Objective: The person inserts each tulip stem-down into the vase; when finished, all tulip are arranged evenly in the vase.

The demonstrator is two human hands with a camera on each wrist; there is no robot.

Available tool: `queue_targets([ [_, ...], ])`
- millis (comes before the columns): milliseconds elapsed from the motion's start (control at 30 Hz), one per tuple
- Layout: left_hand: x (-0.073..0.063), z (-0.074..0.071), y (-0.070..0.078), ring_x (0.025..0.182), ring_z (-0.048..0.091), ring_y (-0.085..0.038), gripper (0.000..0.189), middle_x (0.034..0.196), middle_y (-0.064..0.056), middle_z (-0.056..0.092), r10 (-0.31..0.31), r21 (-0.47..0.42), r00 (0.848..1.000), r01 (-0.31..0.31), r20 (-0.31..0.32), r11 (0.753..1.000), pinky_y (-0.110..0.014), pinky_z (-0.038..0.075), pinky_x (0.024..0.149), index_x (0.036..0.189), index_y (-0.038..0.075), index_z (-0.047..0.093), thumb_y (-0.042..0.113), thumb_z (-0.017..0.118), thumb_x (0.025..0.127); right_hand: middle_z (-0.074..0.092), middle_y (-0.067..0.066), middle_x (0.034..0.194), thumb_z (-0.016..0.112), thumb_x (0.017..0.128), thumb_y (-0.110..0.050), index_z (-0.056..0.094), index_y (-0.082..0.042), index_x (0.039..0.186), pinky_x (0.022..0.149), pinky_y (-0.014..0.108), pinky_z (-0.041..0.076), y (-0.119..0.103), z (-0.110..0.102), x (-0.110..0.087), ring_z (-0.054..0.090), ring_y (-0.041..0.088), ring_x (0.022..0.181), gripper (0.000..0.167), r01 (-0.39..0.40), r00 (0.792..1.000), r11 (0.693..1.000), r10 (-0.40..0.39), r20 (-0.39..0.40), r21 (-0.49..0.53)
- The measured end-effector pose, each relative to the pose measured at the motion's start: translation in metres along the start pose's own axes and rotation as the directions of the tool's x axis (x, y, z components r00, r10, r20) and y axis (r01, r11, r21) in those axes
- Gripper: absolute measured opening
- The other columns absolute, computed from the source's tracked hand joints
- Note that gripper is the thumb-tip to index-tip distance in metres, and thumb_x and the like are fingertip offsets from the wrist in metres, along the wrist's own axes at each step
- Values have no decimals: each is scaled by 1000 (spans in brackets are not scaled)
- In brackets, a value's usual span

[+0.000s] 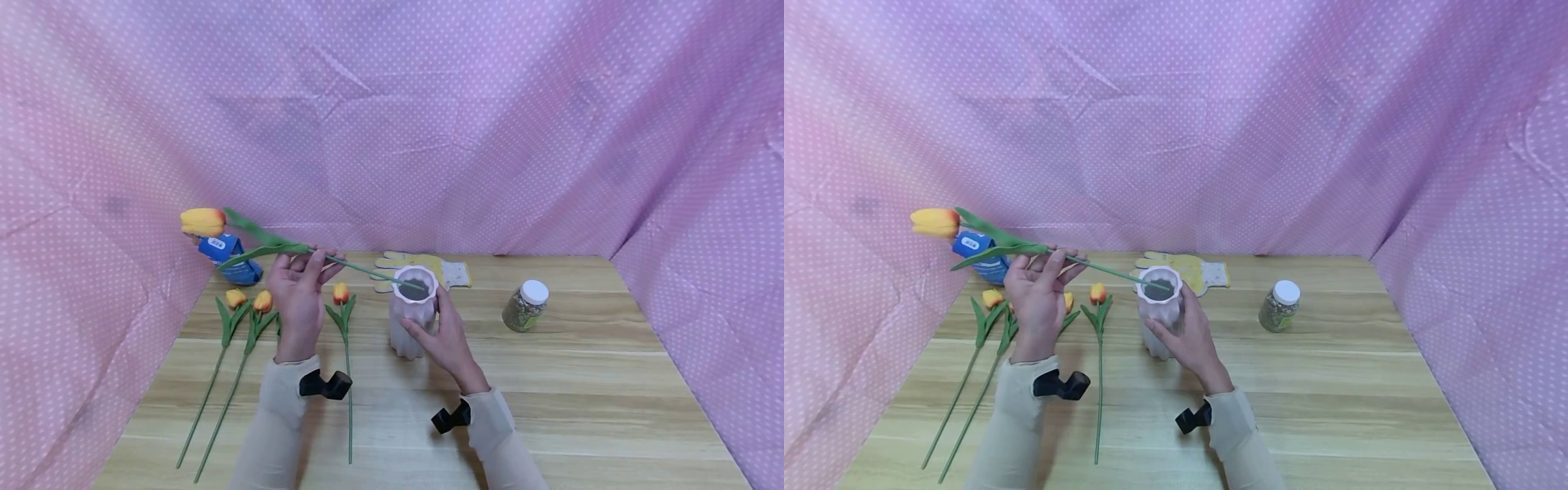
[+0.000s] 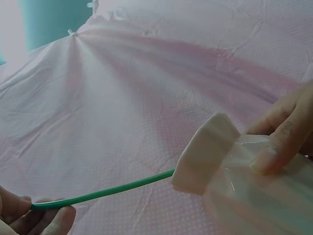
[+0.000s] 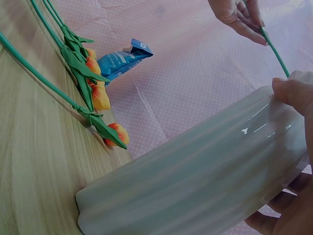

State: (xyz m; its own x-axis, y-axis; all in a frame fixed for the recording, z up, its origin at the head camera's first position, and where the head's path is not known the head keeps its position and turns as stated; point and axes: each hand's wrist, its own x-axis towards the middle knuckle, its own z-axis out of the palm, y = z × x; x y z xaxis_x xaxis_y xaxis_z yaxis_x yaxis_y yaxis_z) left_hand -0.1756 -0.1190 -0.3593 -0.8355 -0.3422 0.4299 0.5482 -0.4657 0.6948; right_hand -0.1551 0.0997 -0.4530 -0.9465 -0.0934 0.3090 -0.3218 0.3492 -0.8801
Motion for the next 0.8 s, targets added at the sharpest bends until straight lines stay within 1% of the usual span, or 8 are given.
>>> queue_targets([
  [100,-1,5,-1,78,76,-19,9,83,-7,76,22,24,1000,-22,12,999,-35,66,73,96,-2,58,-10,60,94,53,15,144,78,86,-26,32,-6,152,115,60,40,0,0,0,53,34,133,83,8,1000,1000,-8,-3,-2],
  [200,-2,10,-3,79,76,-19,9,84,-7,76,17,29,1000,-17,18,999,-34,66,73,96,-2,59,-10,60,93,53,15,144,78,86,-26,33,-6,152,115,60,40,1,0,0,53,35,134,83,13,1000,1000,-13,-5,-4],
  [300,-3,14,-6,79,76,-18,9,84,-6,76,-2,49,999,0,33,999,-34,66,73,96,-1,60,-10,61,93,53,15,145,78,86,-26,32,-6,152,115,60,40,1,0,0,52,35,135,83,10,1000,1000,-11,-4,-5],
  [400,-4,18,-9,80,76,-17,10,84,-4,75,-24,95,998,18,58,995,-33,66,75,97,1,60,-8,61,94,51,15,146,78,86,-26,32,-6,153,116,61,39,2,0,0,51,35,136,84,5,1000,1000,-5,0,-3],
  [500,-3,22,-12,80,75,-15,13,84,-2,75,-42,129,997,33,68,991,-32,65,74,96,4,61,-9,61,94,51,15,147,78,86,-26,31,-7,153,116,61,39,2,0,0,51,35,137,84,6,1000,1000,-6,2,-4],
  [700,3,29,-17,76,74,-11,20,82,0,75,-79,144,994,68,72,987,-30,65,71,94,9,64,-11,60,93,51,15,147,78,86,-25,31,-6,153,116,60,40,2,0,0,51,35,137,83,20,1000,1000,-20,-2,-4],
  [800,6,32,-21,74,74,-10,21,81,0,75,-100,159,991,85,87,984,-29,65,71,95,9,64,-11,59,93,50,15,148,78,86,-25,31,-7,153,116,60,39,2,0,0,50,35,138,84,18,1000,1000,-18,-5,-5],
])
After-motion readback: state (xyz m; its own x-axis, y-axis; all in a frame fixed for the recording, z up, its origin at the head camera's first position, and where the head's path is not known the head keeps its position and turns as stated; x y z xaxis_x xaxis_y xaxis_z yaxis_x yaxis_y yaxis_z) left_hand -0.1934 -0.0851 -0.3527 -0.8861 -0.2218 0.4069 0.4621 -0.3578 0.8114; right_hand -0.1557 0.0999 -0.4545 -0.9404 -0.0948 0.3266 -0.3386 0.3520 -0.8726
